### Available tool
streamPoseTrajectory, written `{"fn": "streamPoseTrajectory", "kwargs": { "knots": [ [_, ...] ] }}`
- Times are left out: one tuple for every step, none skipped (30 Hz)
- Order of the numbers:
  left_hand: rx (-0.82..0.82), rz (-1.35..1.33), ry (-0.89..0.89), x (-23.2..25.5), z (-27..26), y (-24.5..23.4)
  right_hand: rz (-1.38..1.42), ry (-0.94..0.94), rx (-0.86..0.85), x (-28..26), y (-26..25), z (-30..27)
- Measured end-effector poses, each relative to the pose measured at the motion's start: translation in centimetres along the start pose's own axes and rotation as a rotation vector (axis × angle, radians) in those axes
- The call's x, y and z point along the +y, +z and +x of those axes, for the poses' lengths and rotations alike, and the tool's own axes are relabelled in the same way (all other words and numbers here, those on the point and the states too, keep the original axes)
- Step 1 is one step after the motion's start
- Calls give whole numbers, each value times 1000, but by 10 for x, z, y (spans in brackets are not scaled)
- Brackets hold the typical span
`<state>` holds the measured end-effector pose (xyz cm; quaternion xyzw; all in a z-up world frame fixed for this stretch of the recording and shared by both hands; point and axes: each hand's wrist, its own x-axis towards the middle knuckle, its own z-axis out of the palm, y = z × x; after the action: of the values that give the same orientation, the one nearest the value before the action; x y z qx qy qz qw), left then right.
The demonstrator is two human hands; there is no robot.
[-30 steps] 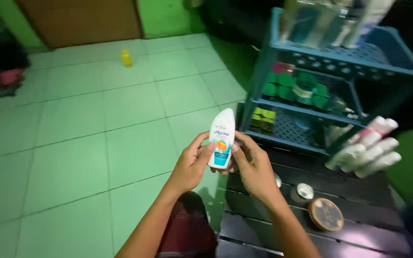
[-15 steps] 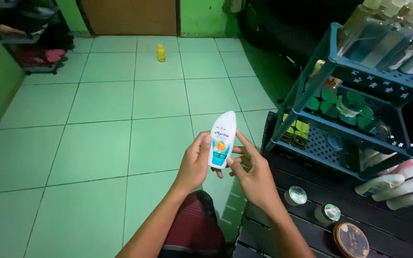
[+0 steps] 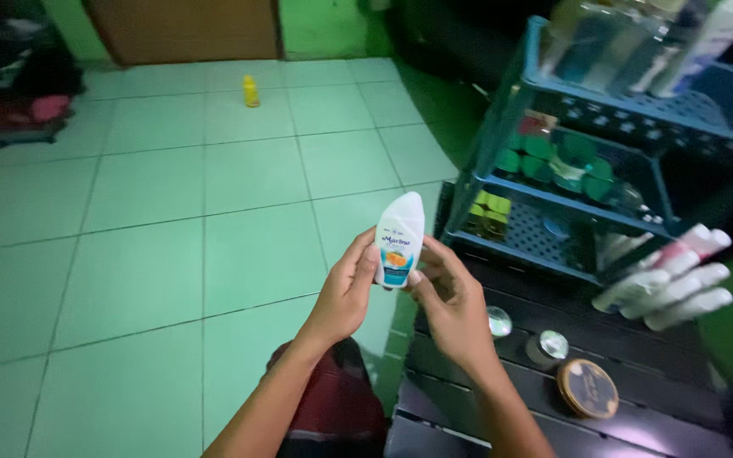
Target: The person organizes various bottles and containers on a blue plastic rack. They pick up bottles from a table, place them on the rack, and adjust their positions. The person also handles small jars, opening and closing them.
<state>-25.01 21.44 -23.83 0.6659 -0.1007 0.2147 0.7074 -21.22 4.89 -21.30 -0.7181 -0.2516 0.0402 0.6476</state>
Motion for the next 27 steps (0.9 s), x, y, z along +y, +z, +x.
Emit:
{"fn": "streamPoseTrajectory", "kwargs": {
  "knots": [
    [-30, -15, -16, -2, 1, 8, 20, -36, 30, 2, -8, -2],
    [-59, -29, -30, -5, 1, 17, 29, -21, 48, 5, -16, -4],
    [-88, -43, -43, -9, 2, 25, 38, -7, 66, 7, -25, -5],
    [-96, -43, -28, -11, 4, 32, 48, 7, 84, 9, -32, -7],
    [-104, -43, -13, -13, 5, 39, 19, 23, 98, 9, -39, -9],
    [-110, -43, 1, -16, 7, 46, -9, 40, 109, 11, -45, -12],
    [-113, -48, -55, -19, 8, 52, -36, 58, 120, 12, -52, -15],
    [-120, -54, -109, -21, 11, 58, -7, 63, 112, 11, -58, -19],
    [-127, -59, -163, -22, 13, 65, 22, 67, 104, 10, -63, -22],
    [-146, -83, -198, -23, 13, 73, 50, 73, 96, 8, -71, -26],
    [-164, -106, -234, -23, 14, 82, 40, 129, 113, 5, -79, -30],
    [-184, -128, -268, -22, 17, 92, 32, 185, 131, 0, -87, -32],
    [-207, -87, -252, -18, 20, 102, 26, 240, 149, -7, -95, -35],
    [-227, -45, -234, -13, 23, 112, -76, 234, 152, -14, -104, -38],
    [-247, -3, -215, -6, 26, 123, -178, 230, 154, -23, -113, -42],
    [-275, 0, -196, 2, 32, 133, -281, 228, 157, -32, -123, -44],
    [-303, 3, -176, 11, 40, 143, -357, 168, 209, -41, -132, -44],
    [-329, 7, -157, 21, 49, 153, -433, 107, 260, -50, -143, -44],
    [-356, 13, -109, 32, 58, 164, -510, 48, 310, -59, -154, -42],
    [-382, 19, -60, 43, 67, 176, -525, -17, 343, -68, -166, -41],
    [-407, 25, -11, 54, 76, 187, -541, -82, 374, -77, -178, -39],
    [-398, 86, 127, 65, 86, 198, -556, -149, 403, -85, -190, -35],
    [-386, 145, 265, 75, 97, 209, -610, -203, 428, -93, -202, -31],
    [-371, 202, 406, 84, 107, 220, -666, -258, 452, -101, -214, -26],
    [-380, 173, 414, 93, 118, 232, -722, -314, 475, -108, -226, -20],
    [-386, 146, 420, 100, 129, 243, -716, -323, 489, -114, -237, -14],
    [-393, 118, 425, 107, 141, 253, -710, -332, 503, -121, -249, -7]
  ]
}}
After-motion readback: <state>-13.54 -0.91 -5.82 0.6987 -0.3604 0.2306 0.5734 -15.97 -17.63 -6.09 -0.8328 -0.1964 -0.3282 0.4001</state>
